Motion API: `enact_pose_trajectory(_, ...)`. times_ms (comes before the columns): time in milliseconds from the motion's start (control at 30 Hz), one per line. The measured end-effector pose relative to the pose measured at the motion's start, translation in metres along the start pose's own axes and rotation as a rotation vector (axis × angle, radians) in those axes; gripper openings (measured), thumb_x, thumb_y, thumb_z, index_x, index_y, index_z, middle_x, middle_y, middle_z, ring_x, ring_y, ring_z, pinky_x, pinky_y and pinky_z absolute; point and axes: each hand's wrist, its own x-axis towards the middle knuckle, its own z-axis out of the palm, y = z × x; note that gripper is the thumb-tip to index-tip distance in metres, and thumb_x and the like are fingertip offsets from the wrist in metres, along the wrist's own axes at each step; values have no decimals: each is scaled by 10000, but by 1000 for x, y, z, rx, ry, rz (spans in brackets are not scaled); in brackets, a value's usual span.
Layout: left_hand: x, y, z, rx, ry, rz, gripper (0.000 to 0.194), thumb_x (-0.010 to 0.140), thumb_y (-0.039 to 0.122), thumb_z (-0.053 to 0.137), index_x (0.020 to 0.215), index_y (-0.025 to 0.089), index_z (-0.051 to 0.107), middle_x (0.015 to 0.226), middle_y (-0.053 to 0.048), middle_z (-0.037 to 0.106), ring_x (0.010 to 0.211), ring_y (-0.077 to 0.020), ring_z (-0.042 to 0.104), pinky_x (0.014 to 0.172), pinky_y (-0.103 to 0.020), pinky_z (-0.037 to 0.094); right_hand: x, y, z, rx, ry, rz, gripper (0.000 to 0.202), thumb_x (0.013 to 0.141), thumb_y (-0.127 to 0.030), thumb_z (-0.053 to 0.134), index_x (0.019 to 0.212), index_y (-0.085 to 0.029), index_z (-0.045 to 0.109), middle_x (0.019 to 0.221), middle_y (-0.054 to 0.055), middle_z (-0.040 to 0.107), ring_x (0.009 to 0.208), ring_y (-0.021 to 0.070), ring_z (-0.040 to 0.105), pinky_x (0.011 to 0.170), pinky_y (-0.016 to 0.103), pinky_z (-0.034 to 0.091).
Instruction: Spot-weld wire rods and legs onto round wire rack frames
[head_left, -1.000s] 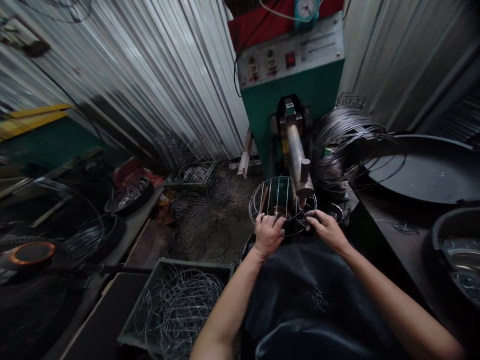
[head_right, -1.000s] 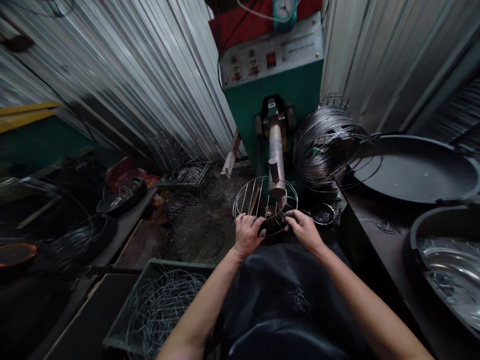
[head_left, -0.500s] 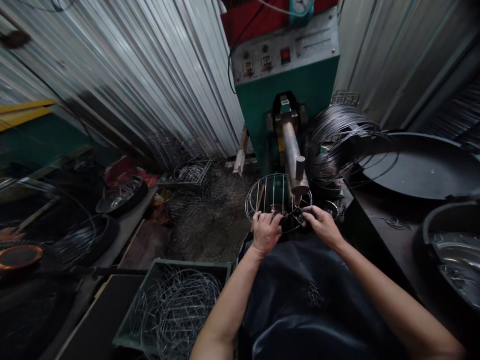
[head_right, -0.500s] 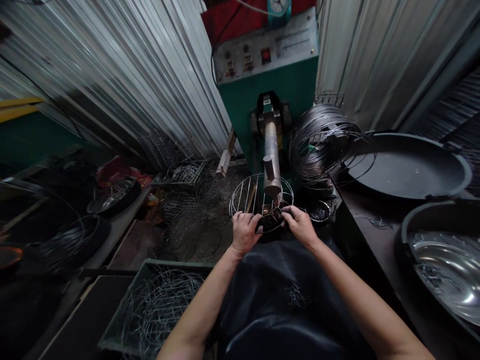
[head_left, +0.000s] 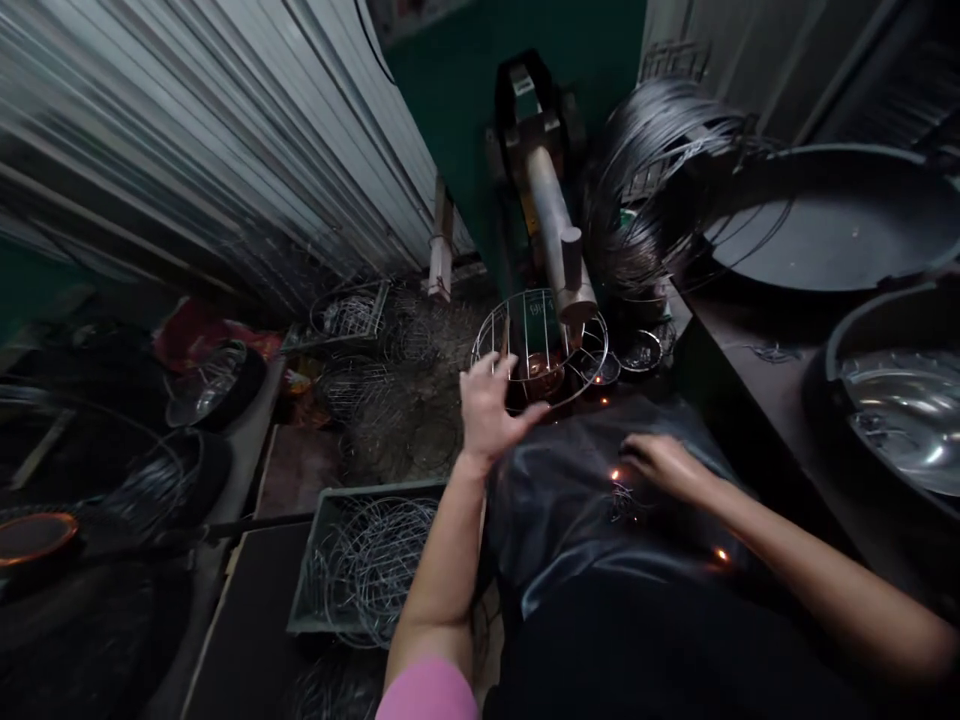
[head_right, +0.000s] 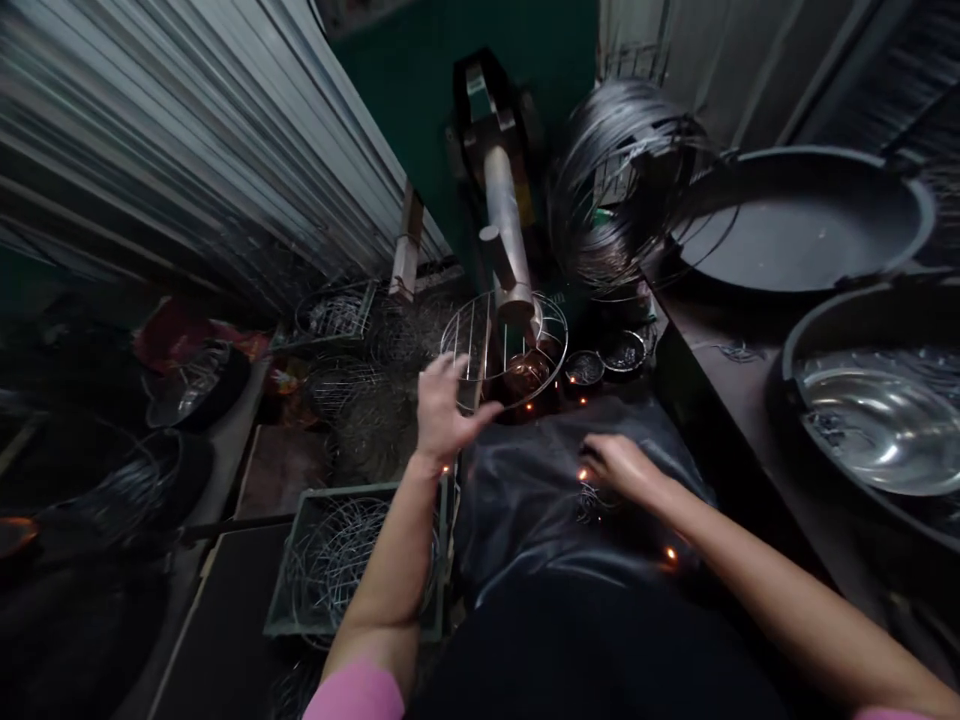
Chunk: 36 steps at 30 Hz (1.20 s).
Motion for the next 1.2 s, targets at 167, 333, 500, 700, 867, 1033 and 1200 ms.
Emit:
enact_pose_trajectory(167, 25, -35, 10, -793, 117, -816, 560, 640, 462, 700, 1099, 229, 481, 967, -68, 570, 897, -194, 585, 739, -327, 466, -22, 0, 58, -381, -350, 129, 227, 779, -18, 440, 852, -105, 636, 892, 174, 660, 806, 264, 650, 646, 309, 470)
enact_pose_trajectory(333, 25, -30, 23, -1207, 60, -1094, 439, 511, 343, 784, 803, 172, 503, 637, 44, 489, 499, -68, 512, 445, -172, 363, -26, -3, 62, -419, -360, 98, 266, 795, -7, 404, 890, -133, 619, 902, 152, 665, 776, 250, 658, 621, 305, 458)
enact_pose_trajectory(500, 11, -15, 23, -1314, 205, -1129, 386, 482, 246, 779, 634, 159, 435, 509, 105, 341, 362, 6, 281, 344, -142, 177, -37, 18, 50, -238, -273, 86, 192, 828, -140, 437, 915, -175, 604, 834, 87, 678, 783, 227, 645, 643, 285, 438)
enact_pose_trajectory(700, 0, -4, 25, -1352, 304, -1177, 375, 504, 301, 772, 683, 162, 473, 513, 109, 321, 359, 7, 269, 333, -133, 181, -37, 35, 29, 358, -19, 191, 156, 742, -330, 550, 775, -196, 623, 709, 34, 662, 647, 199, 617, 586, 282, 456)
enact_pose_trajectory(867, 2, 1, 27, -1360, 356, -1209, 375, 509, 261, 761, 645, 170, 423, 489, 119, 264, 342, 7, 208, 315, -135, 156, -18, -2, -10, 851, 165, 227, 348, 736, -510, 572, 841, -178, 552, 642, 19, 610, 525, 139, 558, 475, 244, 447)
enact_pose_trajectory(1033, 4, 3, 32, -1397, 437, -1198, 417, 500, 233, 748, 615, 181, 351, 478, 128, 194, 340, 7, 162, 316, -134, 133, 30, -50, -31, 989, 427, -1, 326, 773, -493, 544, 891, -190, 527, 852, 63, 648, 656, 142, 604, 582, 256, 476)
enact_pose_trajectory(1200, 5, 8, 34, -1348, 496, -1139, 458, 471, 276, 764, 652, 185, 354, 500, 130, 230, 348, 9, 184, 333, -139, 141, 64, -67, -30, 776, 290, -57, 269, 773, -440, 521, 843, -182, 552, 748, 41, 644, 545, 142, 582, 539, 270, 460)
